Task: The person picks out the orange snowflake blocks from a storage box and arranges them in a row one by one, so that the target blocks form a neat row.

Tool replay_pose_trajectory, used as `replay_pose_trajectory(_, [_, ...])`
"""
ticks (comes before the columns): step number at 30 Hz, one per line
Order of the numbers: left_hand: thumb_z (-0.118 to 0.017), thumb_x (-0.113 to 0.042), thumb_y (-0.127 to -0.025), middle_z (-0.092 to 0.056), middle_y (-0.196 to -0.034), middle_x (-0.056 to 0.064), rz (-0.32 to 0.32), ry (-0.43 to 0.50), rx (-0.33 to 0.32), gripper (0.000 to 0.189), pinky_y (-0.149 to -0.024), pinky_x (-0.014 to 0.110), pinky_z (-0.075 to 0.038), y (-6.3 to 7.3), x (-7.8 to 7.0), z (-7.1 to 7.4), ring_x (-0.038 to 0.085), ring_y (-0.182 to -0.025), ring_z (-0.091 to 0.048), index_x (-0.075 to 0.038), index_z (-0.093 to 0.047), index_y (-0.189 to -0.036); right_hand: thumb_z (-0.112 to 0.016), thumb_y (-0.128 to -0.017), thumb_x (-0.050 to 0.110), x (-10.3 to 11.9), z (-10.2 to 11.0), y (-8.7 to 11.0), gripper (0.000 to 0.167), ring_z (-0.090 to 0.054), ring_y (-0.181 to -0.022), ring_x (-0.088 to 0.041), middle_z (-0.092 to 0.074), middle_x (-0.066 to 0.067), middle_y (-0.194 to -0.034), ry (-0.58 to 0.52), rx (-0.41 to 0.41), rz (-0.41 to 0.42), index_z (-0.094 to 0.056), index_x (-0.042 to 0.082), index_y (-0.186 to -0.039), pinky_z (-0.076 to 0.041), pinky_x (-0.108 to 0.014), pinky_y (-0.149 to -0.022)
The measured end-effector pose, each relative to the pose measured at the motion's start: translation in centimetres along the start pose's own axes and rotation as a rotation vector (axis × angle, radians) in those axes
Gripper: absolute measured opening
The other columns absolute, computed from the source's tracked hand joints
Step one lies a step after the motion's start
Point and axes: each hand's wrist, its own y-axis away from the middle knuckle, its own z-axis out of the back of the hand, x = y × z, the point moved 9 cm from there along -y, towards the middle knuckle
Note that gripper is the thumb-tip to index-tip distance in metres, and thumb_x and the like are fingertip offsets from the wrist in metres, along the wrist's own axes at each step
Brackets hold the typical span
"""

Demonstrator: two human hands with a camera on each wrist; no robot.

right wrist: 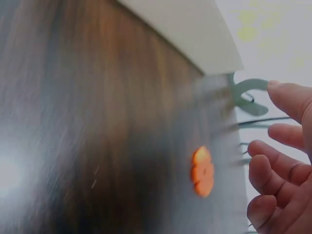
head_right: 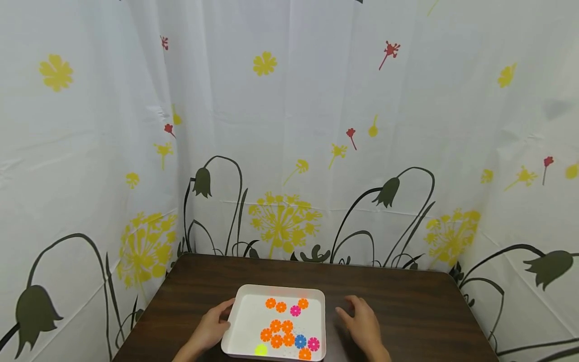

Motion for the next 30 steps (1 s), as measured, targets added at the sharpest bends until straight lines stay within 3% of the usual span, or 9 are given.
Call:
replay_pose_trajectory(4, [-0.053,0.011,-0.079,-0.07,-0.118,0.035,0.003,0.0,-0.008,0.071,-0.066,0.039,-0.062,0.0,-0.1,0.1,0.028,-0.081,-0.077,0.013,-0.048,-0.15,-0.084,-0.091,0.032,1.3,-0.4,-0.4,0.041,-0.054,-0.065,-0.006,-0.067,0.005,-0.091,-0.045,0.013,-0.009,-0.073,0.011,-0.124,-0.047,-0.029,-0.065])
replay_pose_trajectory(7, [-0.053,0.011,-0.08,-0.07,-0.118,0.035,0.007,-0.001,-0.007,0.07,-0.066,0.039,-0.062,0.1,-0.1,0.1,0.029,-0.082,-0.077,0.013,-0.048,-0.15,-0.083,-0.09,0.032,2.2,-0.5,-0.6,0.041,-0.051,-0.069,-0.007,-0.068,0.005,-0.09,-0.06,0.01,0.002,-0.073,0.011,-0.124,-0.044,-0.026,-0.062])
replay_pose_trajectory(15, [-0.054,0.011,-0.08,-0.07,-0.118,0.036,-0.003,-0.004,-0.007,0.069,-0.066,0.04,-0.063,0.1,-0.1,0.0,0.029,-0.082,-0.078,0.013,-0.048,-0.149,-0.083,-0.092,0.028,4.1,-1.4,-1.3,0.04,-0.055,-0.07,-0.008,-0.069,0.004,-0.091,-0.099,0.063,0.021,-0.073,0.01,-0.125,-0.05,-0.023,-0.06])
replay_pose_trajectory(24, [-0.054,0.012,-0.08,-0.069,-0.118,0.037,-0.022,0.019,-0.009,0.069,-0.067,0.042,-0.063,0.2,-0.1,0.0,0.03,-0.081,-0.078,0.014,-0.048,-0.149,-0.083,-0.091,0.029,6.1,-2.2,-1.9,0.036,-0.052,-0.067,-0.003,-0.067,0.007,-0.088,-0.104,0.097,0.117,-0.074,0.013,-0.122,-0.048,-0.023,-0.058])
replay_pose_trajectory(30, [-0.053,0.011,-0.081,-0.07,-0.117,0.036,-0.028,0.036,-0.003,0.069,-0.067,0.043,-0.063,0.3,-0.1,0.0,0.03,-0.081,-0.078,0.014,-0.047,-0.149,-0.084,-0.091,0.026,6.3,-3.3,-2.3,0.04,-0.054,-0.071,-0.007,-0.068,0.004,-0.091,-0.117,0.12,0.107,-0.073,0.008,-0.124,-0.051,-0.022,-0.062])
